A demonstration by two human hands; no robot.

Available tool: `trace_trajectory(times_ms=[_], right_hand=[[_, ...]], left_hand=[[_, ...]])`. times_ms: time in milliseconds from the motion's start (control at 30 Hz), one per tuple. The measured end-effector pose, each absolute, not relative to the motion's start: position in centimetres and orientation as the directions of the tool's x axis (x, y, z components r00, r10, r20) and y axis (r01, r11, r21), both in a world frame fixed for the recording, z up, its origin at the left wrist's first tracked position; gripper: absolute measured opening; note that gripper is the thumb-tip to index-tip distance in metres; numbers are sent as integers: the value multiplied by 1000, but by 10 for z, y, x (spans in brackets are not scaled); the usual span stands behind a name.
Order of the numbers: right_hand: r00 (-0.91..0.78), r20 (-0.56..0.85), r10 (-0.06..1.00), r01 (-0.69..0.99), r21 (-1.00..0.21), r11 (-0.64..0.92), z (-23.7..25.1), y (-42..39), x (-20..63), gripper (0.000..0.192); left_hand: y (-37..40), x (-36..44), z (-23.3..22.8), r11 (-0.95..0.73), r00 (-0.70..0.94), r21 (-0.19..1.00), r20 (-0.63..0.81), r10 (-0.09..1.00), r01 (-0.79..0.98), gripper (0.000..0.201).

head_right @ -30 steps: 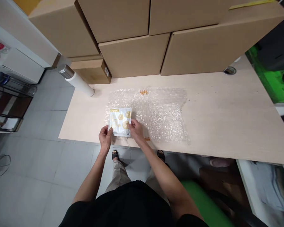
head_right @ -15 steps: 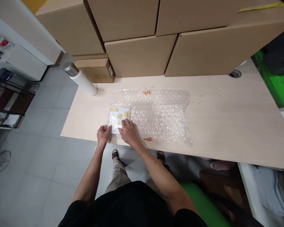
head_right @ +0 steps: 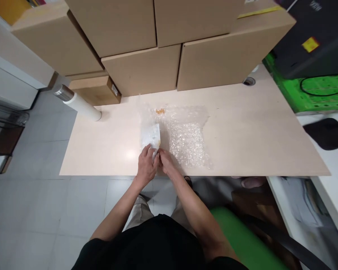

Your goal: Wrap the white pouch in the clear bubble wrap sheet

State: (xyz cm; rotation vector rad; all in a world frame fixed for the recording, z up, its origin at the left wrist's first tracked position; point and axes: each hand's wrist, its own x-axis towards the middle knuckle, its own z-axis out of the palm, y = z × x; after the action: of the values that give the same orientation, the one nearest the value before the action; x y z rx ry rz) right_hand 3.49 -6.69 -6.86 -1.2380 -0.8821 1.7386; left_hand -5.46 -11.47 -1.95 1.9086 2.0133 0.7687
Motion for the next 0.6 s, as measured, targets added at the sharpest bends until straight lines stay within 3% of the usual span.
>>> trace_trajectory(times_ms=[100,167,233,300,400,467,533,600], right_hand=[[6,-352,936,-149,-926,-347,-62,-73,61,29],[109,-166,980,6,-986,-168,-55,-74,71,35],[20,41,999,197,-980,36,-50,-73,72,38],[-166,100,981,298,-943,146,-48,-68,66,39],[-274,30,961,365,-921,133,-46,-60,57,46],[-255,-40,966,353,-934,54,-44,-55,55,49],[-214,-138,967,261,-962,-79,-41,-53,58,47],[-183,-217,959,155,-970,-190,-38,-52,65,45]], left_hand=[[-113,-34,-28,33,-62,324,80,995,946,27],[-116,-29,-31,9,-17,254,27,999,967,37],[-120,-31,-31,-47,57,265,-28,998,963,54],[-123,-43,-31,-35,48,322,-35,998,946,60],[-123,-70,-35,242,-296,526,20,955,815,54],[-120,-86,-37,398,-493,694,-72,867,600,54],[-117,-92,-37,431,-527,806,-178,831,407,56],[-115,-86,-31,367,-498,872,-173,850,323,55]])
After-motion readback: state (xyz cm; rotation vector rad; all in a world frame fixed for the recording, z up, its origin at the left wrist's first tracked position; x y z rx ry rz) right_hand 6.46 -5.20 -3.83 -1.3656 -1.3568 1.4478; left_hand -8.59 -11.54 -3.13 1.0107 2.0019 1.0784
